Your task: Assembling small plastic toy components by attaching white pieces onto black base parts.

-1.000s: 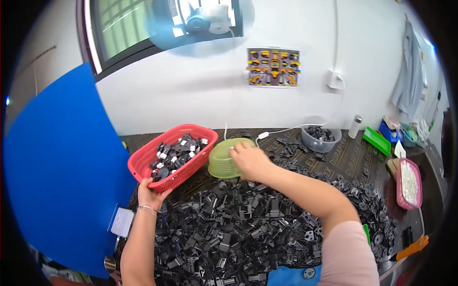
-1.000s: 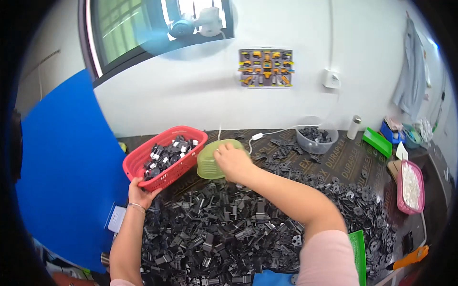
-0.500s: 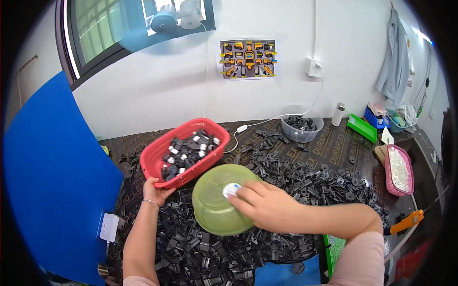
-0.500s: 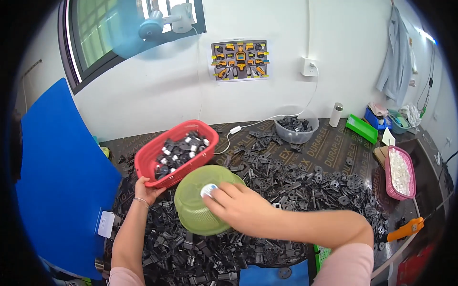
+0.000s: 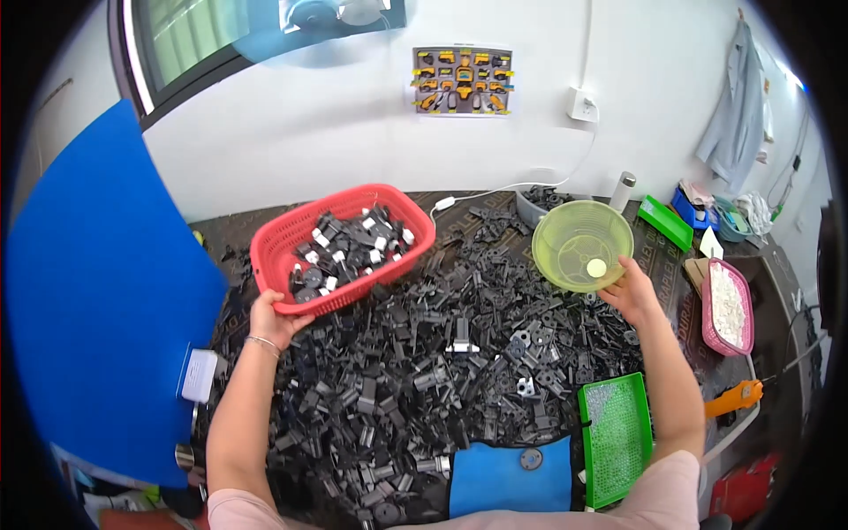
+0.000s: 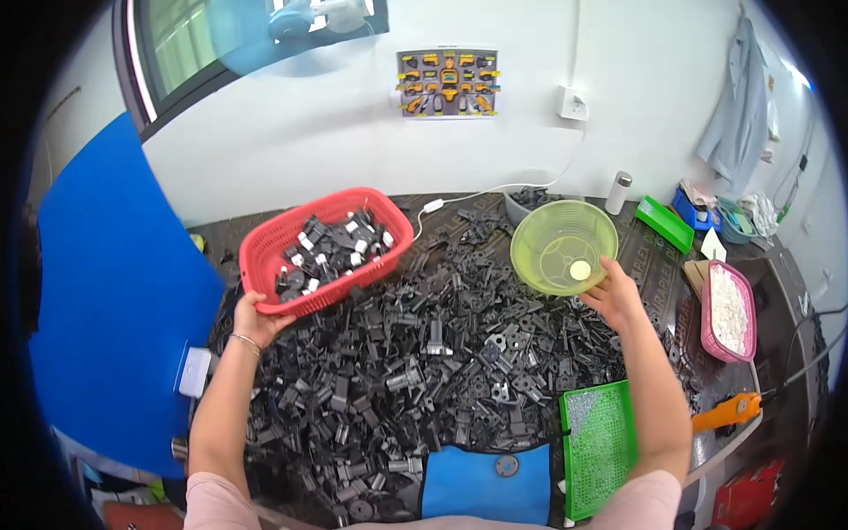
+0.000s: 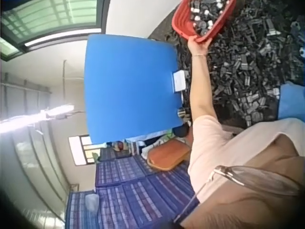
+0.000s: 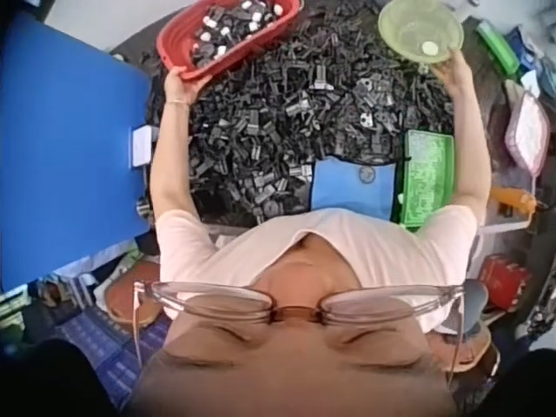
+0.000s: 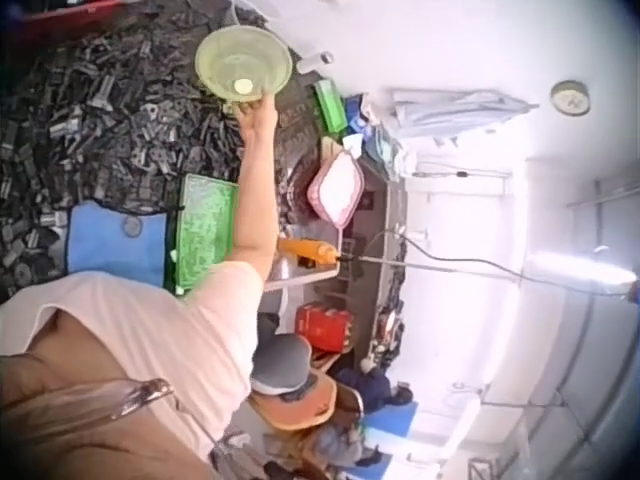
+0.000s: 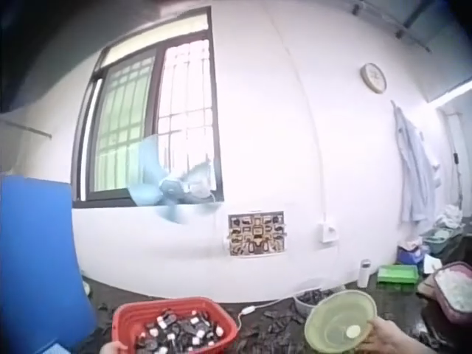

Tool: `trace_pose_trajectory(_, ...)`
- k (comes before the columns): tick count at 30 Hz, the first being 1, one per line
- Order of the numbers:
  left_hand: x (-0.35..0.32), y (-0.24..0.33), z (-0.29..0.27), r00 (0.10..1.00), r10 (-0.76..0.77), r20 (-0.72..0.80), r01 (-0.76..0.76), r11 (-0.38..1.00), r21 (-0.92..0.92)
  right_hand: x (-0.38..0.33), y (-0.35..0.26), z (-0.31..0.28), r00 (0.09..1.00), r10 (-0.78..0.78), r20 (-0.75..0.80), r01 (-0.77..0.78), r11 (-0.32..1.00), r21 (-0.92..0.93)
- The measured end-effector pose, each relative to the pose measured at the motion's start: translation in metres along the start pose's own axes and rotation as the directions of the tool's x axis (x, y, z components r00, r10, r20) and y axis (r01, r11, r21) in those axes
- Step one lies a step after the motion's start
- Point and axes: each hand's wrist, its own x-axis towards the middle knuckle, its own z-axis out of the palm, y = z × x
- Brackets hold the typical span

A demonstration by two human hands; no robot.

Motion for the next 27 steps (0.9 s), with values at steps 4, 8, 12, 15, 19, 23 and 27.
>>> trace_pose_trajectory(4, -0.085, 0.004, -0.016, 0.995, 0.073, -0.071, -0.085, 0.980, -0.183, 0.049, 0.047, -0.032, 0.984, 0.163, 0.071, -0.168, 0.982, 0.086)
trace_pose_trajectory(8, -0.162, -0.015, -0.014, 0.983, 0.085, -0.161, -0.136, 0.929, -0.343, 0.033, 0.056, -0.029, 0.989, 0.142, 0.033, -0.146, 0.972, 0.182)
trace_pose_trajectory(12, -0.190, -0.039, -0.031, 0.964, 0.061, -0.260, -0.178, 0.874, -0.452, 0.013, 0.037, -0.035, 0.985, 0.169, -0.030, -0.162, 0.975, 0.152)
trace_pose_trajectory(15, -0.205, -0.065, -0.057, 0.966, -0.048, -0.254, -0.078, 0.884, -0.461, -0.028, 0.030, -0.056, 0.981, 0.063, -0.182, -0.062, 0.998, 0.010)
trace_pose_trajectory(19, -0.219, -0.080, -0.049, 0.965, -0.070, -0.253, -0.054, 0.890, -0.452, -0.101, 0.017, -0.088, 0.998, -0.060, -0.034, 0.054, 0.987, -0.150)
trace_pose_trajectory(23, -0.218, -0.089, -0.041, 0.976, -0.029, -0.217, -0.064, 0.911, -0.408, -0.199, 0.018, -0.087, 0.949, -0.032, 0.313, 0.178, 0.876, -0.448)
trace_pose_trajectory(27, -0.216, -0.106, -0.039, 0.937, -0.027, -0.349, -0.108, 0.926, -0.362, -0.269, 0.063, -0.083, 0.753, 0.266, 0.602, 0.445, 0.469, -0.763)
